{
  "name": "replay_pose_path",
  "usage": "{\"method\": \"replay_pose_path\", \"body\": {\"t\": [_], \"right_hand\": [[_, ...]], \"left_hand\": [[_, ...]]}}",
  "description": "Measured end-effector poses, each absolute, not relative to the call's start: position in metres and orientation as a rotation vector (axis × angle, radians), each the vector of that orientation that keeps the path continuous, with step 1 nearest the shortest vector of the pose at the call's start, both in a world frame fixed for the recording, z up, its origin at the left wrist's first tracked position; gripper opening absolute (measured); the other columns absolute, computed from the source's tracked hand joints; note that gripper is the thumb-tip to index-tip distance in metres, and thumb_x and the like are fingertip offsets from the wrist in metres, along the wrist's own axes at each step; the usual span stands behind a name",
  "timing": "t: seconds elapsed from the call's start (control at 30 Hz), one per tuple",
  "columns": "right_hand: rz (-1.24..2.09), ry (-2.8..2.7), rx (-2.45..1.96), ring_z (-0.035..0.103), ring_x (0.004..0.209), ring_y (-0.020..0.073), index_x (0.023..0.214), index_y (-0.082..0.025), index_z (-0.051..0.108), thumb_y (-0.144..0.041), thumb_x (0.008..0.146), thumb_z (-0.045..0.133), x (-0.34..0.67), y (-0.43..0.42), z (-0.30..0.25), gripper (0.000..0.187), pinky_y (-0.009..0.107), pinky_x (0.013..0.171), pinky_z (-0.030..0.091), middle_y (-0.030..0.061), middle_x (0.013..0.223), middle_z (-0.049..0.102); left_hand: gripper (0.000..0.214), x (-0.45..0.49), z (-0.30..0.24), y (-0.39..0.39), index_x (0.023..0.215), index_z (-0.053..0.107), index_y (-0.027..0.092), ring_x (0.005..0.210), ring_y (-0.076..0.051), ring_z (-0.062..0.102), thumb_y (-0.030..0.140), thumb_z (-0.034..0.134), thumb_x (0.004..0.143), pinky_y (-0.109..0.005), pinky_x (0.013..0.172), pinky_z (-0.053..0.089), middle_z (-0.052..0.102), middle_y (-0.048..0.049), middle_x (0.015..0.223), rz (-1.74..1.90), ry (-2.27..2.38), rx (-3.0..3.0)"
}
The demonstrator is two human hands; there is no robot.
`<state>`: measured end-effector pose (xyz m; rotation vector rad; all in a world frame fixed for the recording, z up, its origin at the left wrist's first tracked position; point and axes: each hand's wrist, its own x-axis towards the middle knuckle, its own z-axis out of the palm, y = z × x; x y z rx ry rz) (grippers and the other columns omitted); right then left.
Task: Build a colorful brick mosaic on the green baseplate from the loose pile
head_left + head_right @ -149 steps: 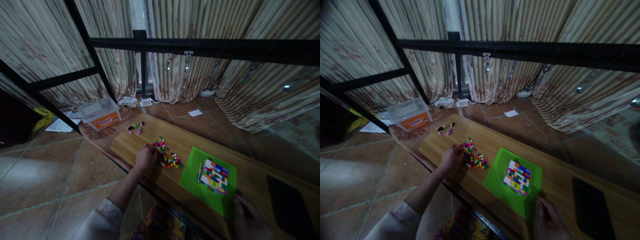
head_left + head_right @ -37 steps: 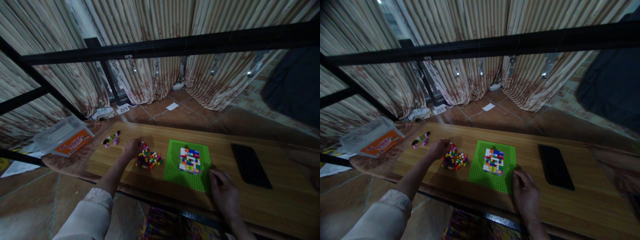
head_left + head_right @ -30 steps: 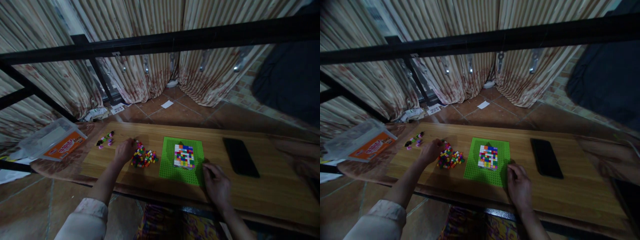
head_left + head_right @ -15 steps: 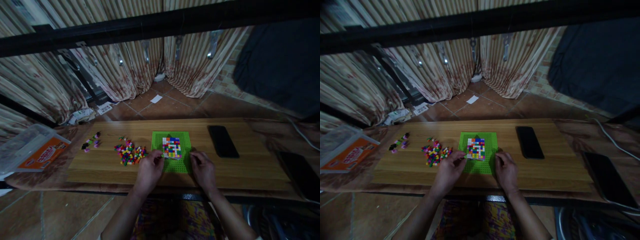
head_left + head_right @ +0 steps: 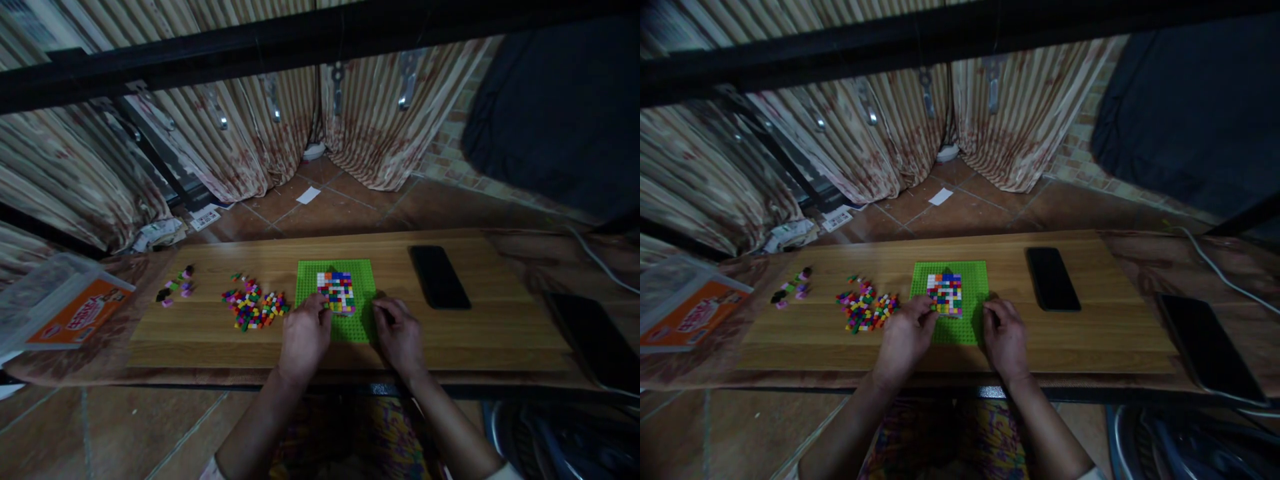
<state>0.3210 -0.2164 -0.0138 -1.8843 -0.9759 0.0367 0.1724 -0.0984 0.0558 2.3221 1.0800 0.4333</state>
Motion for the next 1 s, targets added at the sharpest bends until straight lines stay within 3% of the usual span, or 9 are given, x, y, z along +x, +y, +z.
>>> {"method": "replay_pose_path", "body": {"t": [0.17, 0.47, 0.6, 0.73, 0.83, 1.0], "right_hand": [[0.046, -0.971, -1.891, 0.060, 0.086, 0.0202, 0.090, -0.018, 0.065, -0.026, 0.087, 0.049, 0.321, -0.216, -0.013, 0.018, 0.035, 0.079, 0.048, 0.0077, 0.091, 0.064], [0.087, -0.897, -1.879, 0.061, 0.088, 0.0209, 0.092, -0.019, 0.066, -0.033, 0.087, 0.050, 0.321, -0.216, -0.014, 0.022, 0.037, 0.081, 0.048, 0.0077, 0.092, 0.065], [0.112, -0.767, -1.846, 0.059, 0.093, 0.0216, 0.106, -0.018, 0.061, -0.040, 0.085, 0.053, 0.309, -0.204, -0.001, 0.031, 0.040, 0.085, 0.047, 0.0090, 0.102, 0.062], [0.076, -0.868, -1.862, 0.051, 0.110, 0.0252, 0.126, -0.019, 0.047, -0.045, 0.080, 0.059, 0.287, -0.179, 0.020, 0.054, 0.045, 0.094, 0.042, 0.0121, 0.118, 0.054], [0.058, -0.908, -1.919, 0.044, 0.118, 0.0290, 0.131, -0.017, 0.040, -0.048, 0.077, 0.061, 0.273, -0.162, 0.025, 0.066, 0.050, 0.098, 0.037, 0.0152, 0.124, 0.050], [0.111, -0.877, -1.928, 0.044, 0.118, 0.0281, 0.132, -0.019, 0.038, -0.042, 0.080, 0.058, 0.265, -0.153, 0.017, 0.060, 0.049, 0.099, 0.037, 0.0137, 0.124, 0.049]], "left_hand": [[0.008, 0.169, 0.054, -0.096, 0.090, 0.060, 0.021, 0.079, -0.015, 0.065, 0.020, 0.056, 0.082, -0.026, 0.072, 0.049, 0.069, -0.0014, 0.086, 0.515, 1.033, 2.235], [0.012, 0.166, 0.047, -0.100, 0.090, 0.064, 0.021, 0.080, -0.015, 0.062, 0.016, 0.057, 0.081, -0.025, 0.071, 0.047, 0.066, -0.0023, 0.088, 0.592, 1.037, 2.237], [0.011, 0.166, 0.044, -0.103, 0.089, 0.064, 0.021, 0.080, -0.015, 0.061, 0.017, 0.056, 0.082, -0.025, 0.071, 0.046, 0.065, -0.0028, 0.087, 0.611, 1.063, 2.247], [0.012, 0.166, 0.043, -0.104, 0.089, 0.063, 0.020, 0.079, -0.015, 0.060, 0.016, 0.054, 0.083, -0.025, 0.072, 0.046, 0.065, -0.0028, 0.086, 0.629, 1.035, 2.240], [0.014, 0.165, 0.044, -0.105, 0.087, 0.063, 0.020, 0.078, -0.014, 0.059, 0.012, 0.052, 0.082, -0.024, 0.071, 0.045, 0.064, -0.0026, 0.084, 0.654, 1.013, 2.217], [0.014, 0.148, 0.044, -0.105, 0.088, 0.063, 0.019, 0.076, -0.013, 0.059, 0.012, 0.054, 0.081, -0.024, 0.070, 0.046, 0.065, -0.0026, 0.082, 0.702, 1.020, 2.123]]}}
